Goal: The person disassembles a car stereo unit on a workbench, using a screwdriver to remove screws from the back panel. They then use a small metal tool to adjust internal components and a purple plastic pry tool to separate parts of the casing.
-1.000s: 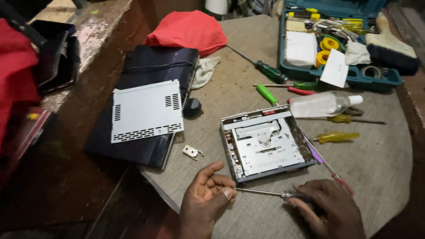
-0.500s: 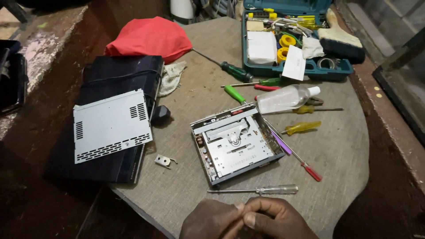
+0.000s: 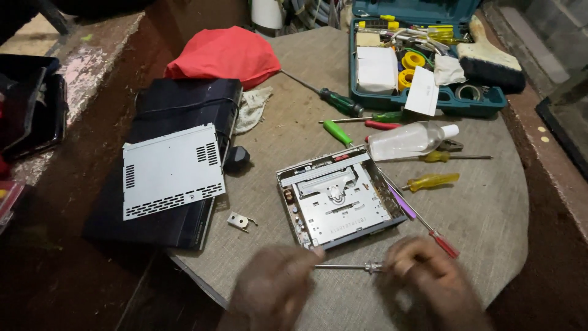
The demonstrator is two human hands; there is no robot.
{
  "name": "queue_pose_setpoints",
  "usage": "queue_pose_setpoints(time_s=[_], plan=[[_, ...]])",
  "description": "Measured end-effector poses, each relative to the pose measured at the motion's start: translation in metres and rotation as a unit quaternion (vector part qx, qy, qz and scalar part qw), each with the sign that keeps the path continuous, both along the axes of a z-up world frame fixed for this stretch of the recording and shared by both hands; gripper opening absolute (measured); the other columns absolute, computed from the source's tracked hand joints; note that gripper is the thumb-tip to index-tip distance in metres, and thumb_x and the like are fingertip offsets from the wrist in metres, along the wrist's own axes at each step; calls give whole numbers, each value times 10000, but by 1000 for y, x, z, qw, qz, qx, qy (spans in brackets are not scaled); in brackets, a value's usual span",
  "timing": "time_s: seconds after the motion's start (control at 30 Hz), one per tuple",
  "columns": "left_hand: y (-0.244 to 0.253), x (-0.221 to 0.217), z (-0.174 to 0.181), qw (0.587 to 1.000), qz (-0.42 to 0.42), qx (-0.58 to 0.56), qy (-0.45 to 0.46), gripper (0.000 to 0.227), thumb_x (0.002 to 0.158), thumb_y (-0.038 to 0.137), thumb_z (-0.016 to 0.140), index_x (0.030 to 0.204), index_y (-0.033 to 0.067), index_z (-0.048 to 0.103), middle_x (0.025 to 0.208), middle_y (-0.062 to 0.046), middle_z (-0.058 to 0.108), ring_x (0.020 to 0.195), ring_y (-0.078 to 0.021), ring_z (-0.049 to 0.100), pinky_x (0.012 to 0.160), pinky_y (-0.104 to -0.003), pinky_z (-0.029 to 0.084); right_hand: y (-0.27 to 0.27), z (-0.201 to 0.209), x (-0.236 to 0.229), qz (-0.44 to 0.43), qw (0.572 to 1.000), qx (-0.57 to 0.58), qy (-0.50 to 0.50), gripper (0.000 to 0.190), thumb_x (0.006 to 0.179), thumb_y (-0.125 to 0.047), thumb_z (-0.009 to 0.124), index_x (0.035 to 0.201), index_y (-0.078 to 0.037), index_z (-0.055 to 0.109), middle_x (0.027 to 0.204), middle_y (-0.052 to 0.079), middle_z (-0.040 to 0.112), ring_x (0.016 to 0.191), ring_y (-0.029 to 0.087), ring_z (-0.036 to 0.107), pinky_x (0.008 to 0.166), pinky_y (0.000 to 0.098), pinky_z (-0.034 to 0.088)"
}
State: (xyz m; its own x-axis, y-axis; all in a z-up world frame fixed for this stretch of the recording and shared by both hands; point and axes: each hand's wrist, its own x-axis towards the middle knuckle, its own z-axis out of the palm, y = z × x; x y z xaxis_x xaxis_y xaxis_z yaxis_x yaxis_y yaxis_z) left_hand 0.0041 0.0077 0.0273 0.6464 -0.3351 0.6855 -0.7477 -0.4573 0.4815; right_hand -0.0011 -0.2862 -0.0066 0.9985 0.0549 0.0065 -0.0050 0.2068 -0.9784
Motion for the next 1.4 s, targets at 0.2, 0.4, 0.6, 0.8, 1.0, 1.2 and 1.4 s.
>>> queue_pose_setpoints(time_s=[0.2,0.4,0.6,0.8,1.0,1.2,1.4], plan=[[23,32,-8,987,40,152,23,423,936,96,794,1332,28,662,1339,-229,670,1150,-396,680,888,-499,593,17,83,28,-212,921,-270,184,196,1024,-92,593,946,34,721,1212,140,830,1092,283,770,946,445,598],[24,45,0,981,-16,192,12,356,852,14,829,1155,-6,643,1265,-289,684,1056,-410,683,822,-492,600,1,31,42,-211,948,-179,156,176,1046,-79,604,917,29,657,1286,135,807,1050,227,759,982,361,601],[27,51,23,983,-67,158,57,264,864,76,869,1084,16,737,1192,-229,734,1006,-333,727,718,-388,659,1,44,47,-195,944,-201,174,168,1048,-76,586,957,35,675,1260,159,829,1016,260,744,967,385,565],[49,64,6,990,-113,56,55,278,979,286,792,1169,92,734,1188,-134,673,1091,-295,700,849,-393,615,5,87,66,-200,945,-172,192,81,1060,-80,556,1003,-39,596,1233,167,828,1047,290,727,781,483,532],[55,78,19,987,-99,-24,127,289,921,390,787,1069,143,764,1076,-62,668,1013,-218,690,862,-317,547,-1,82,111,-164,962,-219,-27,108,1047,-15,582,1011,38,669,1080,187,793,909,271,745,863,401,620],[48,100,16,983,-125,-81,109,309,855,376,870,1026,153,741,1014,-36,703,960,-201,660,852,-358,514,8,99,129,-205,942,-256,-77,65,1083,-2,572,1026,1,604,1004,154,664,833,270,632,803,378,553],[55,111,9,971,-106,-155,147,266,911,343,834,1015,136,704,1010,-27,664,941,-176,614,843,-323,492,-5,78,119,-156,971,-179,-1,40,1048,19,508,1029,27,541,1004,212,582,886,337,536,813,490,466]])
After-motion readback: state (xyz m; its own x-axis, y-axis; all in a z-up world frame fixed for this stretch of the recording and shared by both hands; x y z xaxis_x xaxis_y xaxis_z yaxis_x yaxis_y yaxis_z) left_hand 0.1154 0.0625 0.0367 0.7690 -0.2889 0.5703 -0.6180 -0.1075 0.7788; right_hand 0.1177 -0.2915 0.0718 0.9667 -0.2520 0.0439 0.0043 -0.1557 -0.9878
